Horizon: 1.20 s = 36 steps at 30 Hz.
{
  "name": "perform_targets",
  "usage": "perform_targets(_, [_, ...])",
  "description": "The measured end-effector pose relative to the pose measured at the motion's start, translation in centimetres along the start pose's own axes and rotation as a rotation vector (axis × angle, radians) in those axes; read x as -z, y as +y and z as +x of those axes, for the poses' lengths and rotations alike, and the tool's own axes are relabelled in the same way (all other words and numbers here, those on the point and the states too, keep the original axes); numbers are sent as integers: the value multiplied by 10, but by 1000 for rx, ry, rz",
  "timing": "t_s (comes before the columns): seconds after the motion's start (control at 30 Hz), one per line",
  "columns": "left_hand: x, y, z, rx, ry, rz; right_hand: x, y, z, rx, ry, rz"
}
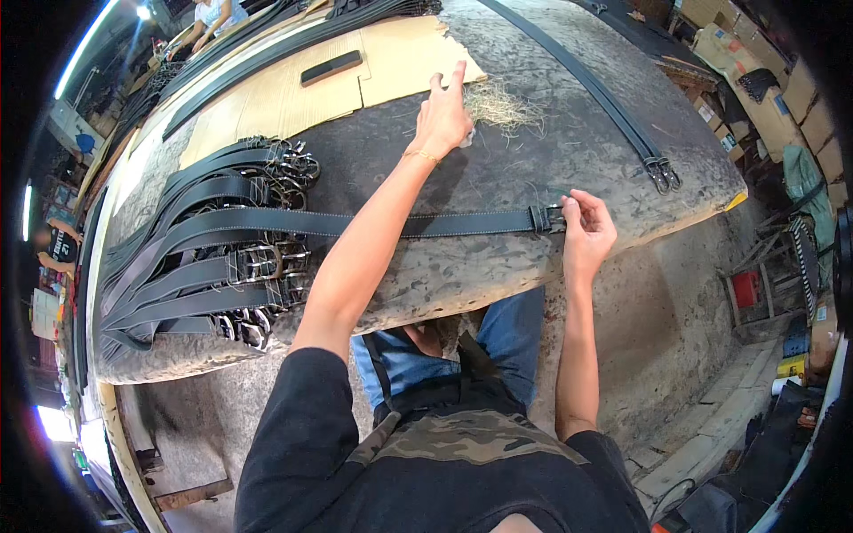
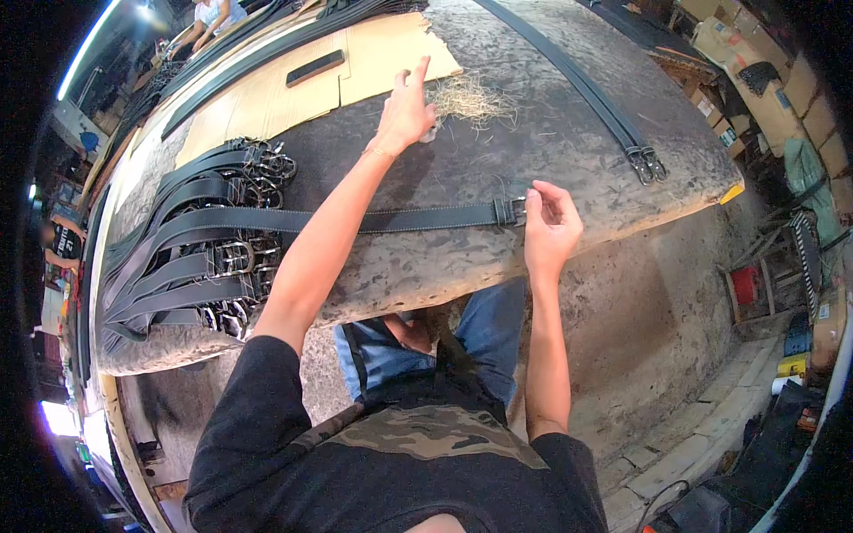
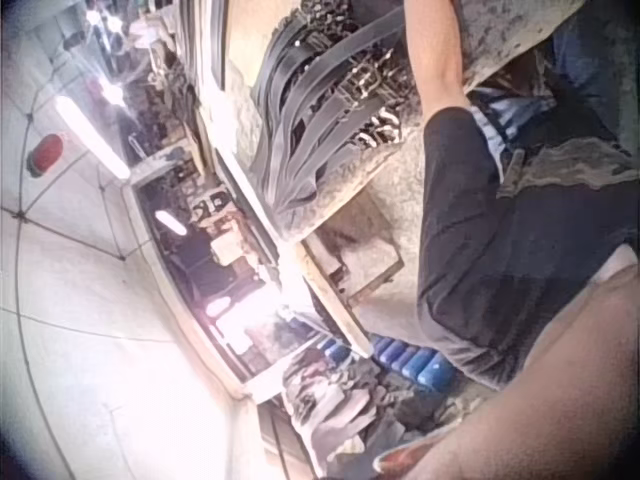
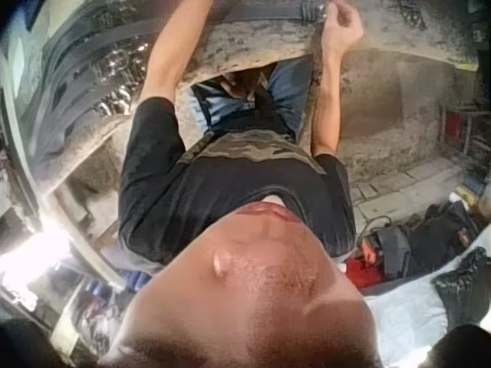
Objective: Assembling buckles and loops onto leather belt straps and cleaning them with a cloth.
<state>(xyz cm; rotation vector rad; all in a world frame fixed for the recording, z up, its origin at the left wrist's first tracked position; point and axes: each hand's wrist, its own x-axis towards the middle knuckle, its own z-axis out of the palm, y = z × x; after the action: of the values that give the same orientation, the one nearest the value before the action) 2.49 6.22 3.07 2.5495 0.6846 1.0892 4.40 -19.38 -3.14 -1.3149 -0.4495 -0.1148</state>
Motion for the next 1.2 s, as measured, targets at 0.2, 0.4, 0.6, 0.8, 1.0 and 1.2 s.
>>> perform_targets(0.2, [58,23,-36,72,-172,-309,2,-7,1,-23,31,-15])
perform_targets(0.4, [101,47,-140,-61,-502,-194,2,-6,5,-38,8,36])
perform_targets(0.6, [99,40,-187,-260,-389,-11,-3,-6,-2,173,-78,14])
perform_targets(0.8, [99,39,-188,-271,-392,-19,-2,-32,-6,581,-181,-439])
perform_targets(1.0, [96,35,-188,-259,-410,-56,13,-43,-8,512,-114,-502])
perform_targets(1.2, [98,38,-184,-282,-407,-68,82,-41,13,340,176,-637])
